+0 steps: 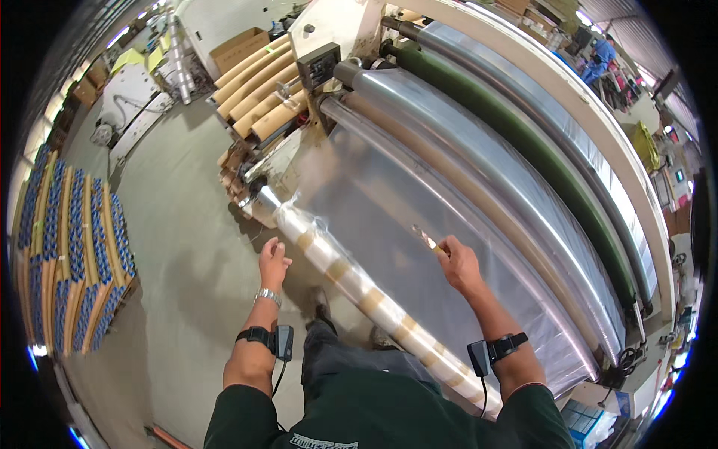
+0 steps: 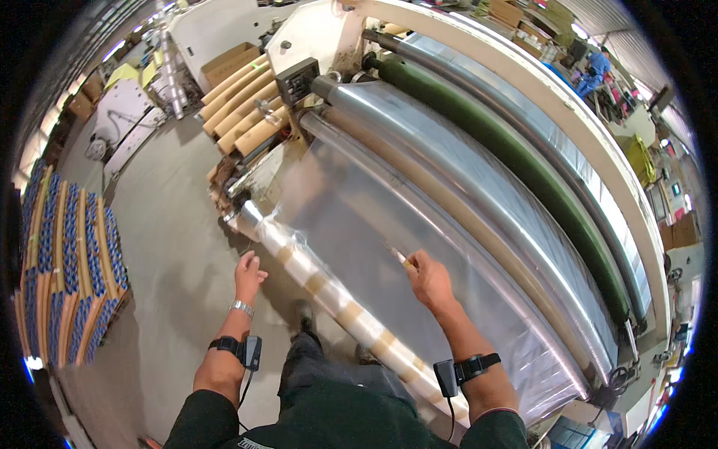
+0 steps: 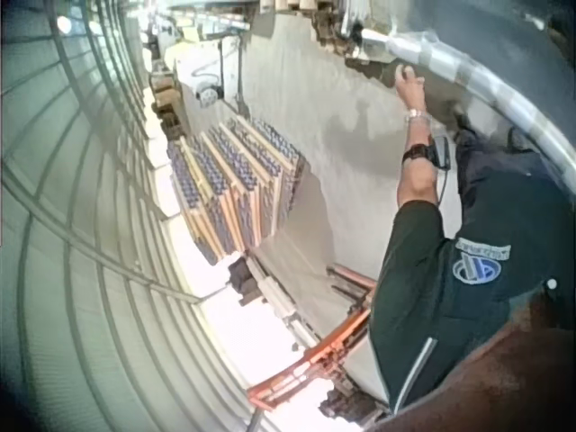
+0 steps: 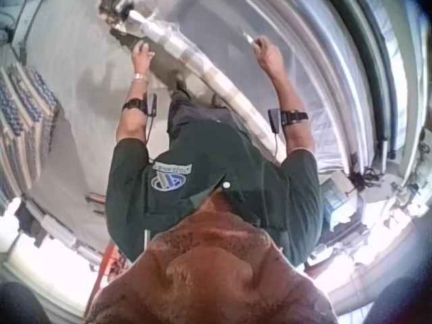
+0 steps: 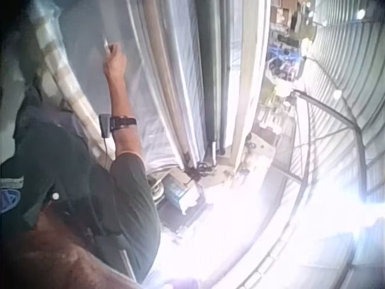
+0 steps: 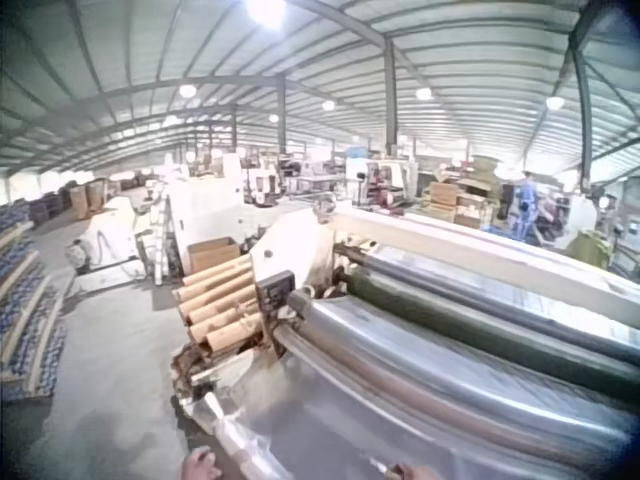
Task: Operating a large industrial roller machine to wrap or process materials, including loading a new roll and aligning film.
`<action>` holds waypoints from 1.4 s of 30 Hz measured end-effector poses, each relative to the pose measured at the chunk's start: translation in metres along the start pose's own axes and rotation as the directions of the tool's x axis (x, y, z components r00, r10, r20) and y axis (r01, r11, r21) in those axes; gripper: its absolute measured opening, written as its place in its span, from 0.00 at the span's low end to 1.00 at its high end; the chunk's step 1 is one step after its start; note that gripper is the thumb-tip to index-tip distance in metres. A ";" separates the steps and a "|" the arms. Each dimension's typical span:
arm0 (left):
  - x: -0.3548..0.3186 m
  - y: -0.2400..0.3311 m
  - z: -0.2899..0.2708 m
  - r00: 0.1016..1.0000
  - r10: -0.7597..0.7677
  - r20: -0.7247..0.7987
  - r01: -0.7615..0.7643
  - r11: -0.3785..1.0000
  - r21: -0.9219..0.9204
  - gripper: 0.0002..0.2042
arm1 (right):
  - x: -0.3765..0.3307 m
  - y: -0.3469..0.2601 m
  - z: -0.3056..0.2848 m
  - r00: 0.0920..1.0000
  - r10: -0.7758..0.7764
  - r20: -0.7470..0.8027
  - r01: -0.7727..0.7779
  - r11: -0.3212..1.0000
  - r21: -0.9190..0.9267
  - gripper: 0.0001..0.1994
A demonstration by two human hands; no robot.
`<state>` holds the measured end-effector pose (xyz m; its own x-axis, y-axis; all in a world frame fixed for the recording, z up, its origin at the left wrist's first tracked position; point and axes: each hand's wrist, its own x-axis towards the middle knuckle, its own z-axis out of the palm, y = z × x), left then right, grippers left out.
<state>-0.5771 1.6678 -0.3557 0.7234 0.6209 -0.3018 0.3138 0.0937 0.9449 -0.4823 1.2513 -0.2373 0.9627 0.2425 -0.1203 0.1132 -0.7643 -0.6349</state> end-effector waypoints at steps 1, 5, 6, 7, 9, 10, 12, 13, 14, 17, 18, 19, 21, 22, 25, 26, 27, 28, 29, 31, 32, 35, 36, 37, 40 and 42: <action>0.035 0.000 0.013 0.998 0.024 0.051 -0.024 1.000 0.001 0.21 | 0.018 -0.009 0.007 0.999 -0.027 0.019 0.027 0.999 -0.039 0.10; 0.163 0.002 0.059 0.989 0.051 0.139 -0.067 0.992 0.110 0.24 | 0.086 -0.049 0.047 0.999 0.019 0.028 -0.015 0.990 -0.137 0.09; 0.192 0.004 0.070 0.985 0.050 0.167 -0.071 0.990 0.121 0.24 | 0.103 -0.058 0.059 0.998 0.054 0.037 -0.048 0.985 -0.165 0.09; 0.217 0.005 0.082 0.983 0.021 0.184 -0.045 0.991 0.124 0.24 | 0.116 -0.065 0.069 0.994 0.095 0.059 -0.081 0.977 -0.200 0.09; 0.253 0.007 0.100 0.958 0.080 0.277 -0.138 0.970 0.199 0.24 | 0.142 -0.082 0.092 0.990 0.125 0.058 -0.112 0.975 -0.193 0.09; 0.266 0.010 0.109 0.953 0.059 0.297 -0.123 0.972 0.198 0.24 | 0.161 -0.089 0.100 0.993 0.109 0.033 -0.102 0.979 -0.178 0.09; 0.281 0.015 0.129 0.889 -0.065 0.454 -0.085 0.949 0.303 0.24 | 0.190 -0.098 0.119 0.991 0.128 0.035 -0.119 0.972 -0.205 0.08; 0.289 0.013 0.128 0.877 -0.055 0.477 -0.118 0.938 0.326 0.20 | 0.204 -0.106 0.132 0.993 0.112 0.041 -0.101 0.972 -0.213 0.08; 0.297 0.005 0.128 0.878 -0.068 0.473 -0.107 0.937 0.332 0.20 | 0.217 -0.114 0.143 0.992 0.118 0.053 -0.104 0.972 -0.213 0.08; 0.314 -0.012 0.125 0.837 0.105 0.538 -0.378 0.822 0.427 0.11 | 0.249 -0.134 0.170 0.986 0.105 0.129 -0.068 0.963 -0.261 0.07; 0.318 -0.016 0.120 0.836 0.098 0.539 -0.373 0.822 0.430 0.11 | 0.257 -0.139 0.182 0.989 0.043 0.144 -0.006 0.968 -0.249 0.07; 0.315 -0.009 0.127 0.823 0.128 0.553 -0.414 0.802 0.431 0.10 | 0.263 -0.136 0.188 0.989 0.001 0.147 0.036 0.969 -0.246 0.07; 0.316 -0.005 0.127 0.810 0.156 0.565 -0.455 0.776 0.437 0.10 | 0.274 -0.132 0.207 0.988 -0.032 0.150 0.069 0.965 -0.253 0.06; 0.318 -0.008 0.124 0.814 0.170 0.556 -0.454 0.782 0.426 0.09 | 0.280 -0.135 0.215 0.984 -0.080 0.158 0.119 0.959 -0.257 0.06; 0.323 -0.014 0.123 0.821 0.136 0.555 -0.404 0.824 0.396 0.08 | 0.295 -0.142 0.234 0.974 -0.084 0.211 0.148 0.939 -0.312 0.05; 0.323 -0.016 0.123 0.827 0.092 0.555 -0.349 0.857 0.378 0.07 | 0.298 -0.144 0.238 0.976 -0.073 0.207 0.136 0.941 -0.310 0.05; 0.324 -0.017 0.122 0.820 0.088 0.565 -0.352 0.856 0.378 0.07 | 0.301 -0.145 0.242 0.975 -0.084 0.204 0.147 0.937 -0.316 0.06; 0.322 -0.013 0.123 0.828 0.015 0.561 -0.264 0.892 0.367 0.06 | 0.303 -0.144 0.245 0.976 -0.092 0.199 0.155 0.933 -0.326 0.07; 0.320 -0.011 0.124 0.828 -0.060 0.557 -0.173 0.918 0.356 0.05 | 0.304 -0.142 0.248 0.979 -0.076 0.191 0.137 0.934 -0.329 0.07; 0.326 -0.024 0.124 0.825 0.065 0.561 -0.307 0.885 0.349 0.05 | 0.305 -0.144 0.254 0.976 -0.079 0.203 0.153 0.912 -0.381 0.09; 0.329 -0.031 0.120 0.813 0.194 0.549 -0.431 0.834 0.344 0.05 | 0.307 -0.147 0.257 0.977 -0.070 0.201 0.144 0.914 -0.380 0.09; 0.334 -0.041 0.123 0.788 0.223 0.573 -0.438 0.858 0.269 0.08 | 0.310 -0.148 0.260 0.970 -0.024 0.243 0.121 0.912 -0.392 0.10; 0.332 -0.043 0.126 0.776 0.218 0.592 -0.439 0.860 0.258 0.08 | 0.310 -0.146 0.260 0.963 -0.032 0.267 0.142 0.903 -0.406 0.10; 0.327 -0.038 0.135 0.769 0.243 0.591 -0.470 0.842 0.266 0.08 | 0.310 -0.141 0.255 0.959 -0.026 0.282 0.150 0.892 -0.427 0.10; 0.367 -0.089 0.108 0.844 0.192 0.501 -0.274 0.957 0.095 0.05 | 0.327 -0.178 0.270 0.941 -0.100 0.322 0.235 0.880 -0.413 0.11; 0.369 -0.096 0.117 0.834 -0.042 0.550 0.025 0.999 0.039 0.08 | 0.333 -0.164 0.287 0.955 -0.101 0.279 0.210 0.894 -0.395 0.11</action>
<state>-0.2684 1.7974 -0.5724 0.9284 0.0857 -0.3615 0.3554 0.0783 0.9314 -0.2505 1.6291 -0.3927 0.8394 0.4753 -0.2636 0.4006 -0.8688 -0.2911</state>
